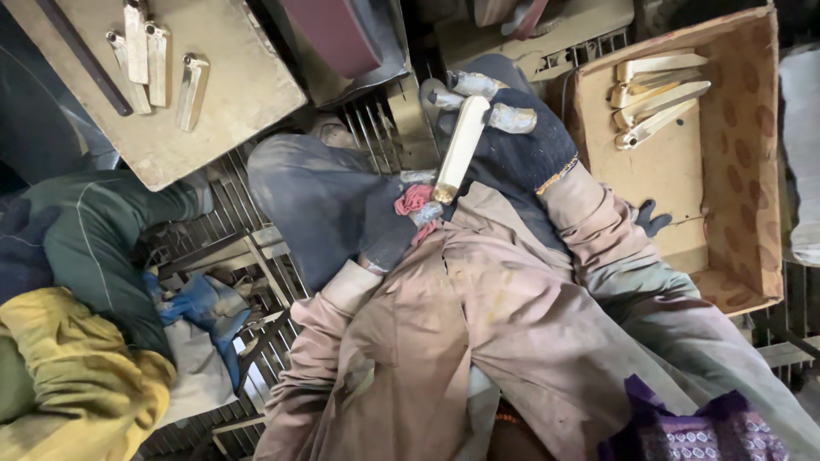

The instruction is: The person sits on the floor and uses a belt sander to smooth the edges of small wooden pieces. They hold each piece with both gloved hands, press it against the moving belt, and rotate it to sand different sides. Finished pieces are placed into a nearby cardboard box.

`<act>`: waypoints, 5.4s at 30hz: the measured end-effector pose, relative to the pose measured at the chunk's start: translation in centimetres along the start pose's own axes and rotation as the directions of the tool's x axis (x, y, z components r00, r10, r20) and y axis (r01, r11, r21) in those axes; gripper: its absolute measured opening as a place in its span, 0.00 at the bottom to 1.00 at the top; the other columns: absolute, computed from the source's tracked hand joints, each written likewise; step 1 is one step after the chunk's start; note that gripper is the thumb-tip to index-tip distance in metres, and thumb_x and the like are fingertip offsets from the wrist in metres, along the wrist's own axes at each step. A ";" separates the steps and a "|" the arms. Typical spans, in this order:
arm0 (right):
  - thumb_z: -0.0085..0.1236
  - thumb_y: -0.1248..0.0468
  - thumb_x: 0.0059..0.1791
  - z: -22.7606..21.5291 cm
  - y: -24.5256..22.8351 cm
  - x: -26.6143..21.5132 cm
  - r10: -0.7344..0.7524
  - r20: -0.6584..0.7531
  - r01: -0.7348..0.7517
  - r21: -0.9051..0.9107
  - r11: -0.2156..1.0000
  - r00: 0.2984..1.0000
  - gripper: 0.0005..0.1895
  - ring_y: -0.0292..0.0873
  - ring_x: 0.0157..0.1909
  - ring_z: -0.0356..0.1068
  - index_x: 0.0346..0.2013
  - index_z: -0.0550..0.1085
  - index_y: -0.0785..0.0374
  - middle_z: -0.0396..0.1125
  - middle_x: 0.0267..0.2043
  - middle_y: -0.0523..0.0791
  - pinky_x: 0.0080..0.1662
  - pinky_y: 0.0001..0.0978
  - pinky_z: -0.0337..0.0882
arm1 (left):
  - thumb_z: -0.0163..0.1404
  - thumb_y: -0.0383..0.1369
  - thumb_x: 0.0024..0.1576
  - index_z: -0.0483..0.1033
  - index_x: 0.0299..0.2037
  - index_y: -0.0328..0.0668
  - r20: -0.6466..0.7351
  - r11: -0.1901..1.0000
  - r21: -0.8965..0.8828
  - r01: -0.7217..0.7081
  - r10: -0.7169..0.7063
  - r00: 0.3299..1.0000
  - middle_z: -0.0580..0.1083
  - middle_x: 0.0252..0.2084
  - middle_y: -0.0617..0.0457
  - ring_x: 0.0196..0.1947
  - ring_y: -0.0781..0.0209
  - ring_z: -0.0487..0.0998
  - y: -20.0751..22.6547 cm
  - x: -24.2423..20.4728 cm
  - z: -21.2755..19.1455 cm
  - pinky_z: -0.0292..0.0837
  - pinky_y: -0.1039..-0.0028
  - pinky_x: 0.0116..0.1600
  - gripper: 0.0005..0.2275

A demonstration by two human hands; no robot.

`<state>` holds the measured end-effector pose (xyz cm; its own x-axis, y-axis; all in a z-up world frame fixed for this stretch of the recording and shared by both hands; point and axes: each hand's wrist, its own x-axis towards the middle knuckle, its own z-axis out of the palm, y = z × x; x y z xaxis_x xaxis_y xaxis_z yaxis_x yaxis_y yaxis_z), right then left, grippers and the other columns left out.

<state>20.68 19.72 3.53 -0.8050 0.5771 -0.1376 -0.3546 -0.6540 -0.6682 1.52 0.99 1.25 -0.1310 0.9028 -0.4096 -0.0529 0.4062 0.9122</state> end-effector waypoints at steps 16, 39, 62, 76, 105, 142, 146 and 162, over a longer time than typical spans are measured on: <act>0.48 0.62 0.57 -0.7 -0.3 -1.6 -0.045 -0.165 0.126 0.526 0.841 0.985 0.24 0.55 0.60 0.67 0.67 0.65 0.70 0.64 0.65 0.58 0.64 0.47 0.69 | 0.51 0.21 0.59 0.74 0.57 0.32 0.213 0.956 -0.281 0.083 -0.022 0.977 0.78 0.37 0.53 0.28 0.70 0.74 -3.5 1.3 0.1 0.70 0.80 0.32 0.15; 0.59 0.69 0.53 -13.0 -7.8 -14.6 -0.695 -0.578 0.159 -0.709 0.687 0.428 0.17 0.42 0.42 0.74 0.57 0.77 0.72 0.74 0.47 0.49 0.46 0.33 0.78 | 0.45 0.28 0.60 0.76 0.49 0.29 0.132 0.941 -0.338 -0.034 0.083 0.988 0.78 0.39 0.47 0.28 0.66 0.76 -4.8 2.9 -1.3 0.71 0.78 0.30 0.12; 0.54 0.65 0.57 2.2 1.0 1.4 -0.239 0.184 0.203 -0.977 0.058 0.954 0.14 0.46 0.59 0.74 0.58 0.75 0.61 0.74 0.55 0.46 0.62 0.37 0.71 | 0.42 0.27 0.67 0.75 0.52 0.29 -0.286 0.899 -0.343 -0.272 0.176 0.942 0.73 0.36 0.52 0.26 0.68 0.69 -2.6 0.3 -11.4 0.69 0.79 0.33 0.10; 0.54 0.65 0.55 4.5 1.1 2.9 -0.189 0.047 0.056 -0.998 0.042 0.981 0.13 0.49 0.56 0.74 0.53 0.79 0.61 0.74 0.53 0.48 0.58 0.37 0.71 | 0.53 0.15 0.58 0.74 0.51 0.27 -0.836 0.915 0.059 -0.400 0.264 0.481 0.78 0.41 0.49 0.38 0.65 0.78 -14.1 6.2 -33.9 0.76 0.79 0.43 0.11; 0.54 0.64 0.56 5.7 1.2 4.8 -0.184 -0.073 -0.053 -0.992 0.111 0.980 0.12 0.46 0.53 0.76 0.52 0.78 0.63 0.75 0.51 0.47 0.55 0.34 0.73 | 0.45 0.25 0.60 0.77 0.35 0.36 -0.879 0.973 -0.206 -0.107 -0.136 0.457 0.69 0.21 0.51 0.15 0.60 0.68 -19.6 16.9 -47.4 0.61 0.68 0.20 0.06; 0.53 0.63 0.56 6.1 3.5 0.8 0.352 -0.017 -0.348 -0.193 0.917 0.936 0.15 0.44 0.56 0.70 0.53 0.78 0.70 0.73 0.57 0.51 0.59 0.35 0.68 | 0.53 0.29 0.58 0.73 0.50 0.27 -0.078 0.928 -0.331 -0.170 0.152 0.985 0.75 0.39 0.48 0.36 0.58 0.75 -5.5 -2.9 -10.2 0.71 0.74 0.41 0.14; 0.54 0.63 0.55 5.4 2.1 0.3 0.309 0.083 -0.263 -0.349 0.899 0.947 0.16 0.43 0.56 0.71 0.53 0.78 0.71 0.73 0.57 0.51 0.59 0.34 0.68 | 0.56 0.27 0.54 0.73 0.51 0.25 -0.217 0.950 -0.191 -0.248 0.206 0.954 0.76 0.40 0.46 0.38 0.56 0.76 -1.3 -3.2 -8.5 0.72 0.72 0.45 0.17; 0.61 0.67 0.53 4.8 0.0 -1.5 -0.126 0.319 0.336 -0.783 0.524 0.939 0.17 0.42 0.58 0.70 0.56 0.73 0.72 0.71 0.53 0.47 0.61 0.32 0.68 | 0.54 0.25 0.64 0.80 0.51 0.42 -0.220 0.751 0.573 -0.328 0.527 0.821 0.83 0.48 0.49 0.50 0.57 0.85 0.1 -5.9 -11.7 0.77 0.71 0.62 0.08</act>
<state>19.61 16.50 7.29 -0.8631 0.4686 0.1885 -0.0843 0.2343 -0.9685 -9.26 -5.98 3.84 -0.3533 0.9242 0.1453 0.5705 0.0897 0.8164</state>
